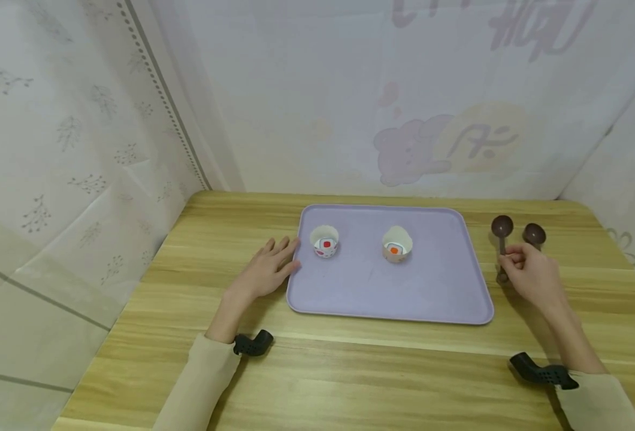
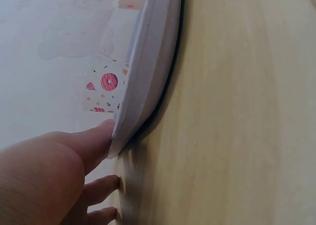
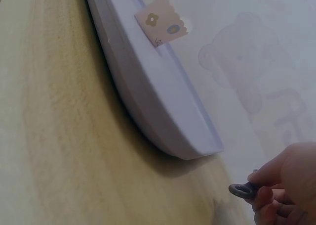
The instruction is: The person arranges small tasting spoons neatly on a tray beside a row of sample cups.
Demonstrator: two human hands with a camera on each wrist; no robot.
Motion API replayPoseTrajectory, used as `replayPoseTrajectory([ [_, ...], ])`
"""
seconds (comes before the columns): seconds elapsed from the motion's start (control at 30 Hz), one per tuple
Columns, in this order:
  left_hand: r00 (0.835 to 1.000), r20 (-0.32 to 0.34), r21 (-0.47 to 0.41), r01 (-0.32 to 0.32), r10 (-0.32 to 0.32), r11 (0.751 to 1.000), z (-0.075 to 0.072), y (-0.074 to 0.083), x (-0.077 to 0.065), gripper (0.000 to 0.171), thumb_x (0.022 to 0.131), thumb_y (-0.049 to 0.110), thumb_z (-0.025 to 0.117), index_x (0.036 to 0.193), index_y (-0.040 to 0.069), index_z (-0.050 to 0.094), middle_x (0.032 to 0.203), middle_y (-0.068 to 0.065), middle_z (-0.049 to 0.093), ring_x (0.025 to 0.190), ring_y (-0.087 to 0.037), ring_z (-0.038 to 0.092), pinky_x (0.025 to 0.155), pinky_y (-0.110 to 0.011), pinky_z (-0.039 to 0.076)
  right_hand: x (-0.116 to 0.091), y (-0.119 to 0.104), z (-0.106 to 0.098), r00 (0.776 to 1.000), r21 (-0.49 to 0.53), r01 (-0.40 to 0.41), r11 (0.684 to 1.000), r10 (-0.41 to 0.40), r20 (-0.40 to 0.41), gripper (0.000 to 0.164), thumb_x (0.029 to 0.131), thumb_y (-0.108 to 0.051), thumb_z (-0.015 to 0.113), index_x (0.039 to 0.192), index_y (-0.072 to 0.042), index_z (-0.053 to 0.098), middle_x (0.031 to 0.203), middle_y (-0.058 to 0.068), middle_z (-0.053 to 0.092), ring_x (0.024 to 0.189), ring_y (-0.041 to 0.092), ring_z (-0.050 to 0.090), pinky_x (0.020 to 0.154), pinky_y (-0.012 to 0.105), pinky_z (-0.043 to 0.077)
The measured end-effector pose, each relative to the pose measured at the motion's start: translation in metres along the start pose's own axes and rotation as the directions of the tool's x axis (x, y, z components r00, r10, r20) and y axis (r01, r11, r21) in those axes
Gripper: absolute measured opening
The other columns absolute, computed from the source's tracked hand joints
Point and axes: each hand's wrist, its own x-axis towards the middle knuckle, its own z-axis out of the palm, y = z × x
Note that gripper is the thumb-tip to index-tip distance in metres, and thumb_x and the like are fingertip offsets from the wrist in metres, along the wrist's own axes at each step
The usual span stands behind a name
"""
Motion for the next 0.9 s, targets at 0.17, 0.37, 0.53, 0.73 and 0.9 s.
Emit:
replayPoseTrajectory([
  [0.17,1.0,-0.003,0.005,-0.002,0.002,1.0,0.001,-0.001,0.001,0.061,0.107,0.04,0.047,0.16,0.014,0.031,0.163,-0.019,0.025,0.149,-0.051,0.013,0.12,-0.061,0.012,-0.001,-0.001,-0.001,1.0,0.014,-0.015,1.0,0.015,-0.002,0.029,0.098,-0.011,0.065,0.11,0.015,0.061,0.089,0.024,0.069,0.068,-0.013,0.046,0.055,0.009,0.042],
  [0.37,1.0,0.006,0.003,0.003,-0.003,1.0,0.002,-0.002,0.002,0.061,0.108,0.041,0.046,0.16,0.015,0.03,0.163,-0.019,0.025,0.149,-0.05,0.012,0.12,-0.061,0.012,0.0,-0.005,-0.003,1.0,0.03,-0.014,0.999,0.014,-0.017,0.03,0.098,-0.012,0.065,0.111,0.015,0.061,0.09,0.025,0.069,0.068,-0.013,0.047,0.056,0.009,0.041],
  [0.53,1.0,0.012,-0.009,0.012,-0.011,1.0,0.002,-0.002,0.002,0.061,0.108,0.041,0.046,0.161,0.016,0.029,0.164,-0.018,0.023,0.15,-0.049,0.011,0.121,-0.061,0.011,0.0,-0.01,-0.003,1.0,0.036,-0.015,0.999,0.016,-0.027,0.03,0.097,-0.012,0.067,0.111,0.014,0.062,0.09,0.025,0.07,0.068,-0.014,0.047,0.056,0.008,0.041],
  [0.73,1.0,0.012,-0.018,0.011,-0.011,1.0,0.002,-0.002,0.002,0.061,0.108,0.041,0.046,0.16,0.016,0.03,0.164,-0.018,0.024,0.15,-0.049,0.011,0.12,-0.061,0.012,0.001,-0.013,-0.003,0.999,0.045,-0.019,0.999,0.02,-0.024,0.031,0.097,-0.013,0.067,0.112,0.013,0.062,0.091,0.024,0.07,0.068,-0.013,0.047,0.056,0.009,0.042],
  [0.9,1.0,0.018,-0.027,0.013,-0.013,1.0,0.002,-0.002,0.002,0.061,0.108,0.042,0.045,0.161,0.016,0.029,0.164,-0.017,0.023,0.15,-0.048,0.01,0.121,-0.061,0.011,0.001,-0.016,-0.003,0.999,0.057,-0.013,0.998,0.014,-0.032,0.031,0.097,-0.013,0.068,0.112,0.013,0.062,0.092,0.026,0.07,0.068,-0.014,0.048,0.055,0.009,0.042],
])
